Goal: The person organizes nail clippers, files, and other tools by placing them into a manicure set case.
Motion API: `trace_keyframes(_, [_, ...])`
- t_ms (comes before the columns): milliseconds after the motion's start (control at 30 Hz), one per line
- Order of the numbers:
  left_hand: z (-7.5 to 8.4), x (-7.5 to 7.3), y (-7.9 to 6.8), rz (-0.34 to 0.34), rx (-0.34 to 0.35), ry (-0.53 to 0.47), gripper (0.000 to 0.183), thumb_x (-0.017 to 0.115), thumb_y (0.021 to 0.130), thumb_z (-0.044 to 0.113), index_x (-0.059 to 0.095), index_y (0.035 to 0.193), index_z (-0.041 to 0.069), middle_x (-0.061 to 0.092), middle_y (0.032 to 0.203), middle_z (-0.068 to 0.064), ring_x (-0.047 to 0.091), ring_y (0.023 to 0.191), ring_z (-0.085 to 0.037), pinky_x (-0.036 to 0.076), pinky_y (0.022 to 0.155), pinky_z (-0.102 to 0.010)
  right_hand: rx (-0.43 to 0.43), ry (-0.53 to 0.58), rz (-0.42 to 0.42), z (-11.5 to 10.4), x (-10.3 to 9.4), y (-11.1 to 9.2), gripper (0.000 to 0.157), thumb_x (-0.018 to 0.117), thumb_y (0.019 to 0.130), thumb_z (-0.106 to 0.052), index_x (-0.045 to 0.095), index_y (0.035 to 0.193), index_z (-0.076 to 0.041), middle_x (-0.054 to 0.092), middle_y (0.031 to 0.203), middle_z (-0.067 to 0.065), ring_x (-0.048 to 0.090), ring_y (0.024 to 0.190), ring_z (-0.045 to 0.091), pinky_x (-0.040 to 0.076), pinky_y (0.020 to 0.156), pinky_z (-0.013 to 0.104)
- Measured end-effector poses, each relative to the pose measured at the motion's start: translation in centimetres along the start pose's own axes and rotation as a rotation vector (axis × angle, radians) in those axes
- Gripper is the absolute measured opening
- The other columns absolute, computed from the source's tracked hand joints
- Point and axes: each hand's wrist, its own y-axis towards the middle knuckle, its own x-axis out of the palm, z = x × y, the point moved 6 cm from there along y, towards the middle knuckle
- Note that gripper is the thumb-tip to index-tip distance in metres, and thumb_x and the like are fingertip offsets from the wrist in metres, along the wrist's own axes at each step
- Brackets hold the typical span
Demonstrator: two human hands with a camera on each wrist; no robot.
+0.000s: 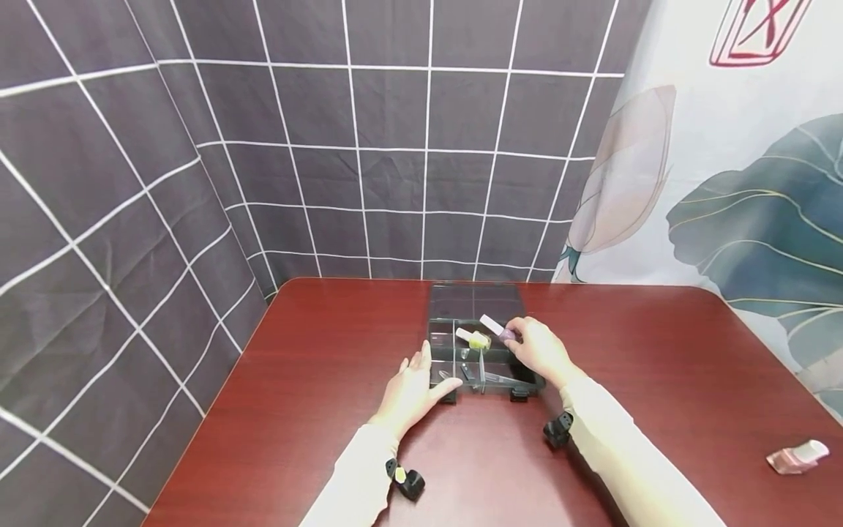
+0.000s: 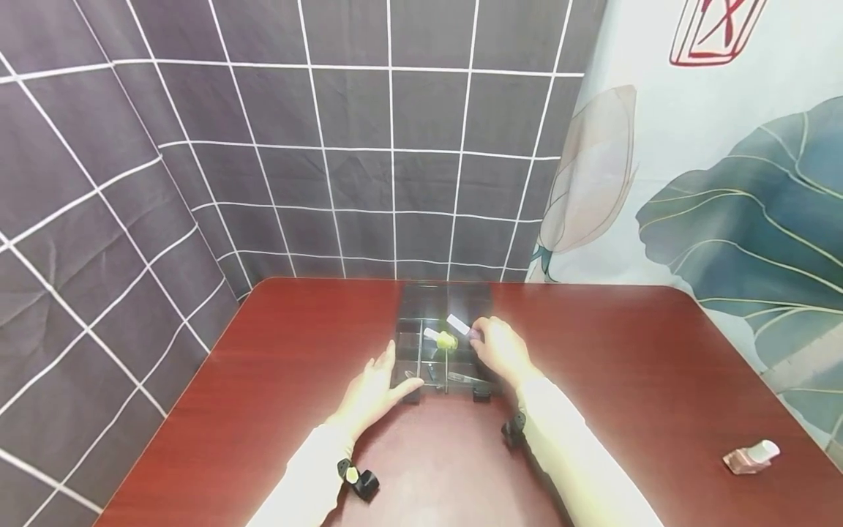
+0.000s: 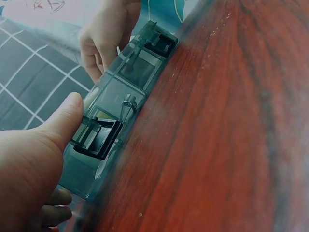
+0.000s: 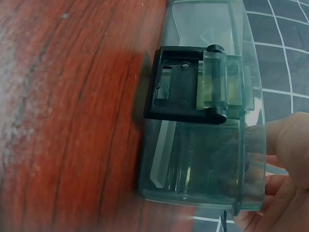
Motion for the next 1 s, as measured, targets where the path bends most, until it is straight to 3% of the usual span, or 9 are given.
trace_keyframes(167, [-0.1,0.3,-0.2,-0.004,0.006,0.000,0.098,0.051,0.079,0.069,0.031,0.143,-0.002,0.048,0.132,-0.023,0.043,0.122,-0.042,0.041,0.096,-0.044,-0.001,-0.034,-0.027,0.0,0.4,-0.3,0.009,0.069,0.081,-0.011,0.069,0.090,-0.008,0.058,0.077,0.003,0.054,0.068,0.018,0.045,0.061,0.038])
trace_keyframes(367, [0.0,0.3,-0.1,0.002,0.003,-0.010,0.098,0.052,0.079,0.069,0.031,0.143,-0.002,0.048,0.133,-0.023,0.042,0.122,-0.043,0.041,0.096,-0.045,0.008,0.031,-0.037,0.4,0.3,-0.4,0.020,0.067,0.081,-0.006,0.067,0.101,-0.003,0.063,0.086,0.008,0.063,0.082,0.026,0.049,0.070,0.044])
trace_keyframes(567, [-0.3,0.3,0.0,0.003,-0.008,-0.012,0.099,0.050,0.079,0.071,0.031,0.143,-0.001,0.047,0.134,-0.023,0.042,0.122,-0.045,0.041,0.095,-0.046,-0.011,0.125,0.036,0.6,-0.4,-1.0,0.026,0.067,0.080,-0.004,0.064,0.105,0.003,0.061,0.089,0.012,0.062,0.081,0.029,0.048,0.073,0.044])
trace_keyframes(867, [-0.1,0.4,-0.1,0.003,0.024,0.025,0.098,0.049,0.080,0.069,0.030,0.142,-0.004,0.048,0.132,-0.023,0.043,0.124,-0.037,0.038,0.099,-0.042,-0.014,0.161,0.133,0.9,-2.4,-2.8,0.025,0.068,0.080,-0.002,0.064,0.105,0.001,0.060,0.090,0.011,0.060,0.078,0.027,0.049,0.072,0.043])
trace_keyframes(1000, [-0.1,0.3,0.0,0.007,0.016,0.017,0.098,0.049,0.080,0.070,0.031,0.142,-0.004,0.048,0.132,-0.023,0.043,0.123,-0.040,0.040,0.097,-0.044,0.013,0.179,0.154,1.6,-3.2,-3.8,0.024,0.068,0.081,-0.002,0.064,0.105,0.000,0.061,0.092,0.012,0.059,0.080,0.028,0.048,0.074,0.043])
